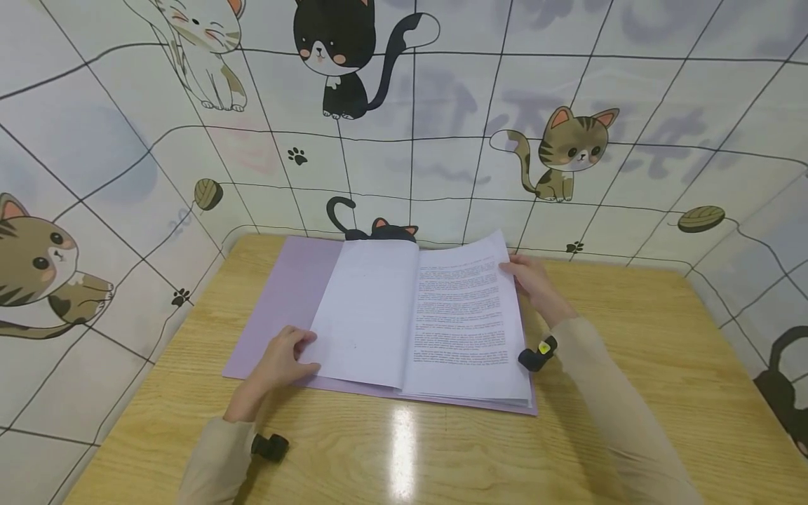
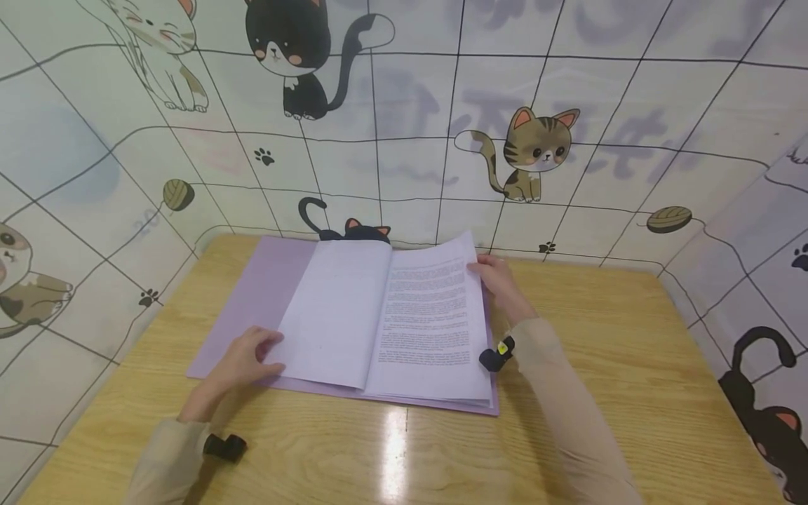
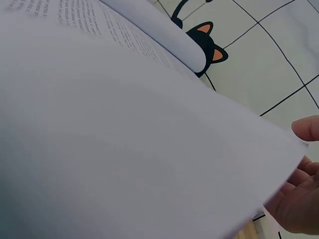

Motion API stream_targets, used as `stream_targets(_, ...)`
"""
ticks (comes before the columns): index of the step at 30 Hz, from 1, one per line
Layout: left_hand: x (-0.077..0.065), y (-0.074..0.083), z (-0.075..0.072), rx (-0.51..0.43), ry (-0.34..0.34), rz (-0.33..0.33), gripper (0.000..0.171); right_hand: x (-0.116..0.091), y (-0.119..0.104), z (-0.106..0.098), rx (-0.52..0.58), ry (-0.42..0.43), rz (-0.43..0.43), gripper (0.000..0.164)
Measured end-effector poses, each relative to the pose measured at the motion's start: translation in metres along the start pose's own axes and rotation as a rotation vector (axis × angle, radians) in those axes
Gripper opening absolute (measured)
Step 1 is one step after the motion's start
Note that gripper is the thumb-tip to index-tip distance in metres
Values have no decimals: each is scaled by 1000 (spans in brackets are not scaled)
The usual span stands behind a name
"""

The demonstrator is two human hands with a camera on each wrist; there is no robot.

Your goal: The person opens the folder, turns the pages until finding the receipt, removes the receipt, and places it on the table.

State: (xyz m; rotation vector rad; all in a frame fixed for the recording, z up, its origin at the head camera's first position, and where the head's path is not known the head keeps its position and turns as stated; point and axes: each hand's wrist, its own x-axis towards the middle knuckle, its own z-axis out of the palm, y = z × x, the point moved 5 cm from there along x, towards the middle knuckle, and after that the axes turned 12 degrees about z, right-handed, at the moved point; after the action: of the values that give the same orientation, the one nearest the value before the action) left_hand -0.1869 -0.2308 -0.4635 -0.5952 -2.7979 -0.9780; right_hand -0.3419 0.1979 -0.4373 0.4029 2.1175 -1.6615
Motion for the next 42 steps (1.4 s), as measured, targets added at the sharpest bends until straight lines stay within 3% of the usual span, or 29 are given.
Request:
stream_targets(19,2,1,-2,-13,-25,-1,47,-29,-5,21,20,-153,-47,51)
stream_targets(42,2,2,-2,-36,-28,-22,48,-51,-9,41,95,-282,-14,51)
